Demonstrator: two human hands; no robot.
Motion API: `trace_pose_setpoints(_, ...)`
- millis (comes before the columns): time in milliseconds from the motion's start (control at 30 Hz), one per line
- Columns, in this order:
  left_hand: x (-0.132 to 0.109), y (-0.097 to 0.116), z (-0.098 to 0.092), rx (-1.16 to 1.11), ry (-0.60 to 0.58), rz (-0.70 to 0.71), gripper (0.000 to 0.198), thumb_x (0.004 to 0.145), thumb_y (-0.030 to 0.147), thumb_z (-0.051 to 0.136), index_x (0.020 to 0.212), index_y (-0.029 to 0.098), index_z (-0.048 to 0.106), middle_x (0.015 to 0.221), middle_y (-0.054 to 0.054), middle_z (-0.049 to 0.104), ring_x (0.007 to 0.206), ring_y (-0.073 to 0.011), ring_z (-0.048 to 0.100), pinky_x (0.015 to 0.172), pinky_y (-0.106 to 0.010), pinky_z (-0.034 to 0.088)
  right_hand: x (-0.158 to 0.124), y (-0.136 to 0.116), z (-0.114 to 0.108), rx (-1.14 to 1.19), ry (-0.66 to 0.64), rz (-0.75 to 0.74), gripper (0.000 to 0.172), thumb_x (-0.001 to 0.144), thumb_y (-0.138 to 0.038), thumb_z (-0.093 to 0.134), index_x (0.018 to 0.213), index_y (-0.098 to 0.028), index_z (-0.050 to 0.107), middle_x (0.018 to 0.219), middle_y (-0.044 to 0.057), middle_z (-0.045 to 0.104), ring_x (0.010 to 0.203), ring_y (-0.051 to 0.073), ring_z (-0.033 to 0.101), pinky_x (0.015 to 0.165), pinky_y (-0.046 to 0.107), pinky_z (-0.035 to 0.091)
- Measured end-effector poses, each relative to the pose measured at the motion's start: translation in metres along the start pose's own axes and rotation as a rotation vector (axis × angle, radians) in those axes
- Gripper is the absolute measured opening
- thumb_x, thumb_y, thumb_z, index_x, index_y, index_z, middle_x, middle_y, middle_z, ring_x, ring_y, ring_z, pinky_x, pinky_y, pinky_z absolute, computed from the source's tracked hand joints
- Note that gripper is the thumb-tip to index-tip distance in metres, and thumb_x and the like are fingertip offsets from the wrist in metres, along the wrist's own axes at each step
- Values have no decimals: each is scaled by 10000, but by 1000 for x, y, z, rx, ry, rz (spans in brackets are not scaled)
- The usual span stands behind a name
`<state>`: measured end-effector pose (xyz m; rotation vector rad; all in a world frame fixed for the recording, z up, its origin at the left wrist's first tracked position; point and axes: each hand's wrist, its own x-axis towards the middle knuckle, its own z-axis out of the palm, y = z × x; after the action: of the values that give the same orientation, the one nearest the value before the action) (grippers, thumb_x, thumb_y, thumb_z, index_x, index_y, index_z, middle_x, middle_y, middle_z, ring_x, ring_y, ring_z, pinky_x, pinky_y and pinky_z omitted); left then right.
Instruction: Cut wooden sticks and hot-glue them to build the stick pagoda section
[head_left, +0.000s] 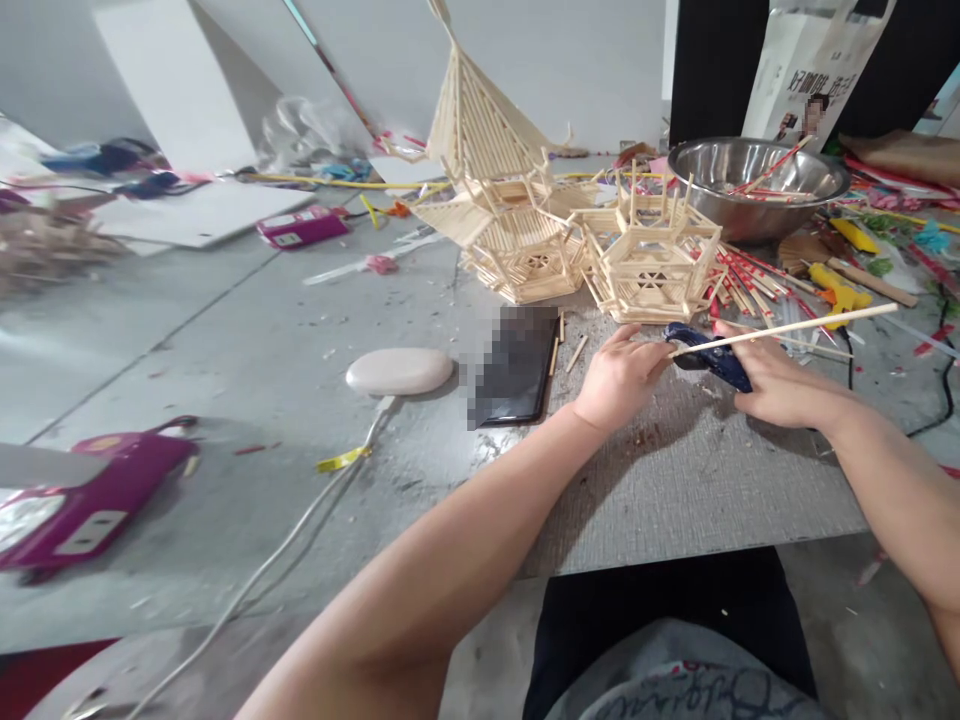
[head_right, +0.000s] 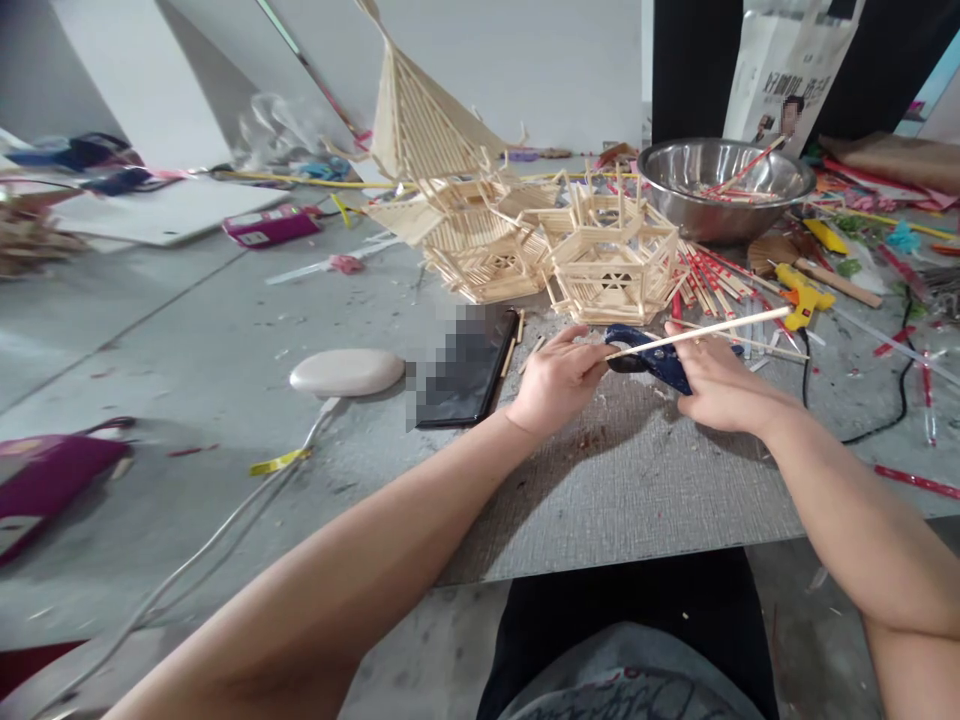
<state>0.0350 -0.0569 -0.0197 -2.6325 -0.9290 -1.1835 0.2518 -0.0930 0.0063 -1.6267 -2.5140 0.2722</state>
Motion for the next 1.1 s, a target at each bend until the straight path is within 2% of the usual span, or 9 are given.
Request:
trace_pose_setpoints(133,4,-7,-8,51,29,-5,211,834,154,431,814,177,640,657,-13,671,607,-109,600,916,-359,429,2,6,3,-36,28,6,798,676,-228,494,1414,-210,192,1365,89,398,1289,296,313,1034,486,298)
trace_pose_setpoints(233,7,-14,-17,-1,56,-262,176,813,199,479,772,184,650,621,-8,648,591,-121,573,842,-342,451,4,9,4,-117,50,44,795,658,-227,520,1398,-120,247,1342,163,406,1265,327,338,1017,471,309)
trace_pose_setpoints(367,11,-12,-24,-451,-135,-583,180,753,257,559,622,157,630,586,-10,623,557,-109,546,577,-249,447,10,14,4,-201,79,30,733,716,-298,507,1373,-57,289,1272,216,458,1200,336,414,978,471,337)
trace_pose_setpoints(467,13,-2,-25,-799,-278,-645,202,748,281,569,606,153,633,611,-21,644,561,-96,550,586,-243,446,15,22,6,-229,75,71,782,745,-466,505,1364,-32,301,1308,246,413,1221,360,380,985,507,302)
trace_pose_setpoints(600,15,10,-27,-972,-373,-685,204,743,272,580,587,151,630,596,-31,645,582,-106,559,610,-259,449,16,26,6,-239,145,93,707,762,-532,494,1303,-85,412,1293,222,448,1219,351,389,981,557,278)
trace_pose_setpoints(733,17,18,-30,-1082,-457,-770,191,736,242,601,579,134,615,570,-10,630,547,-86,544,629,-257,439,9,12,-3,-156,543,-93,338,862,-365,430,1086,-169,590,1039,116,621,996,223,565,888,399,431)
trace_pose_setpoints(833,18,21,-31,-1188,-535,-840,161,738,226,608,616,120,614,576,1,630,549,-78,551,655,-258,436,3,-1,-7,-137,769,-317,243,846,-275,489,1063,-244,595,1056,59,620,936,170,578,844,339,460)
trace_pose_setpoints(967,19,24,-32,-1239,-604,-866,150,752,191,596,626,112,615,573,8,629,548,-70,551,671,-253,421,4,-7,-1,-114,689,-465,331,840,-220,506,1161,-291,549,1221,37,550,963,163,579,837,336,468)
trace_pose_setpoints(1100,20,26,-32,-1266,-655,-917,135,759,135,577,636,112,627,554,19,626,533,-59,543,665,-240,409,9,-3,7,-63,624,-463,289,853,-233,484,1122,-236,591,1146,78,579,988,182,573,838,342,481)
